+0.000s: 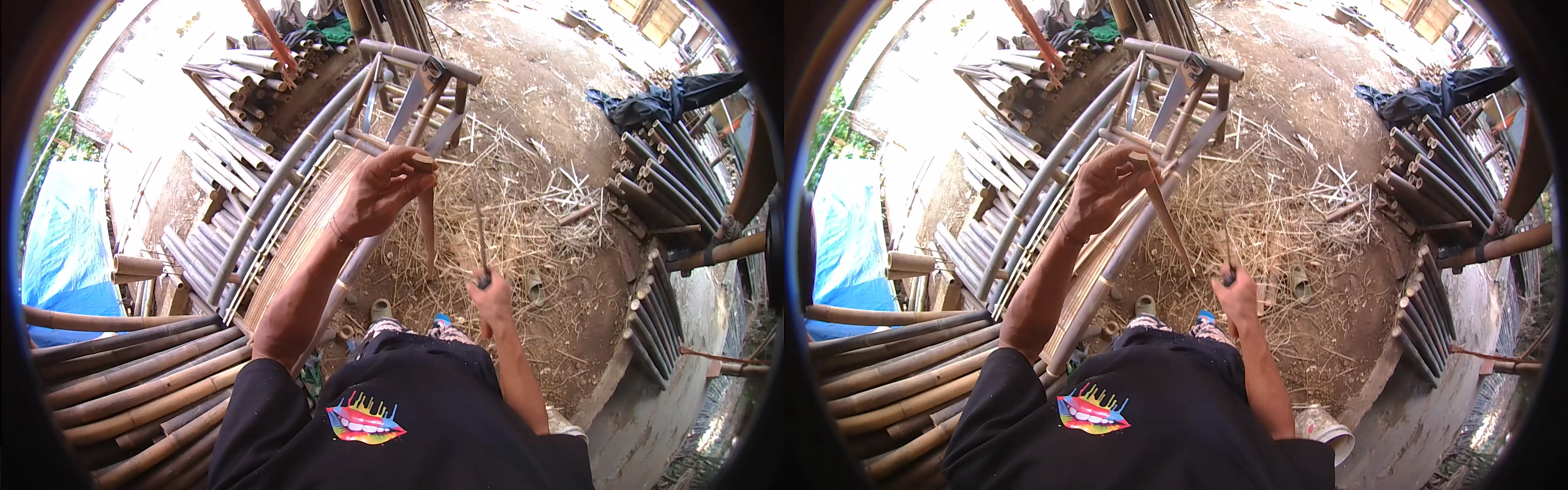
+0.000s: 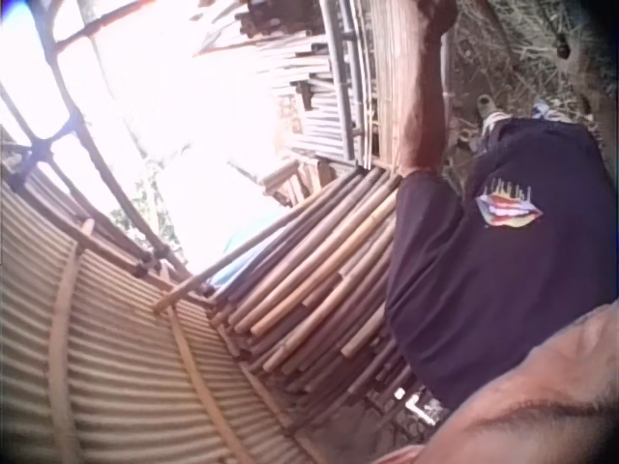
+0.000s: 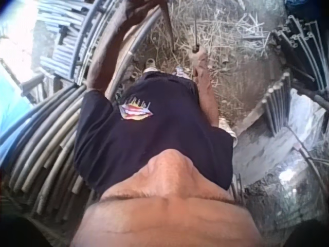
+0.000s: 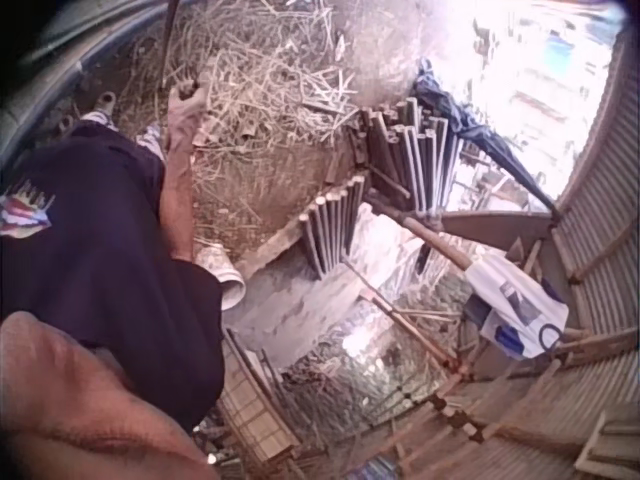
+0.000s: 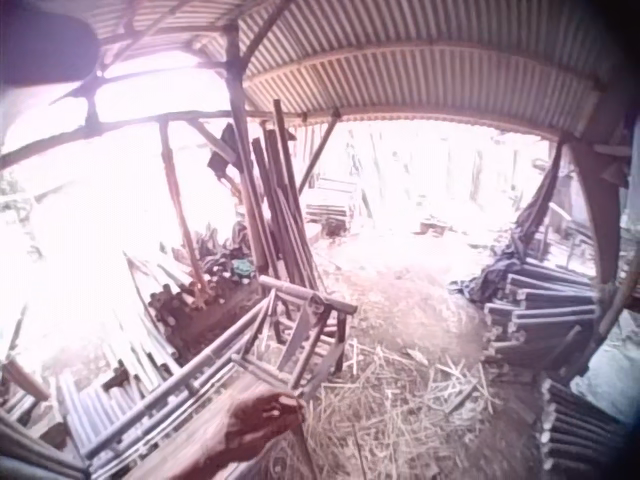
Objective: The person uses a machete to shave and smooth thin bamboo strips, holding them against a bamboo furniture frame while working.
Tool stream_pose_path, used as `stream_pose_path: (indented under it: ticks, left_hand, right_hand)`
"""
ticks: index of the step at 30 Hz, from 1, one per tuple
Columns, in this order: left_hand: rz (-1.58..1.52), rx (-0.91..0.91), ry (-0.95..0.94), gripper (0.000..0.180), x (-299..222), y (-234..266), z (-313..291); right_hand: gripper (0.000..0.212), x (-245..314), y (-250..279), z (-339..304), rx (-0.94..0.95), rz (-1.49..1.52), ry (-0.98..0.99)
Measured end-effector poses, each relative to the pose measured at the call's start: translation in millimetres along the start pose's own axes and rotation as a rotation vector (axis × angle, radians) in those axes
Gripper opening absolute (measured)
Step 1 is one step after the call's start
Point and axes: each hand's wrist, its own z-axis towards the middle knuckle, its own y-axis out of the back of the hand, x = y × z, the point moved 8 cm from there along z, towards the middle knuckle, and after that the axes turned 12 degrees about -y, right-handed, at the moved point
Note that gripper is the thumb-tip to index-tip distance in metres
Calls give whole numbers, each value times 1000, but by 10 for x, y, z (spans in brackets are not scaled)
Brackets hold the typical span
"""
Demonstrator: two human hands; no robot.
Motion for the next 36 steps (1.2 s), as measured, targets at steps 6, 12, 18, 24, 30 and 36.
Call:
stream_pose_path:
  ticks: [6,12,18,24,30,36]
  left_hand:
    - [-37,25,-23,24,-81,-269,-76]
    - [115,49,-19,26,-235,-213,-154]
    - [223,-29,-90,21,-233,-151,-122]
    - [358,-171,-161,19,-264,-96,-69]
    - [454,-319,-250,15,-53,503,-12]
    - [305,-409,16,27,55,1280,-50]
  right_hand:
    - [28,253,-573,645,82,-35,277]
    - [22,520,-590,543,161,20,302]
    - [19,569,-309,514,-26,-90,275]
    - [15,939,723,492,-364,159,39]
    - [23,686,2712,735,-857,369,191]
    - [29,-531,3301,657,-737,-73,-296]
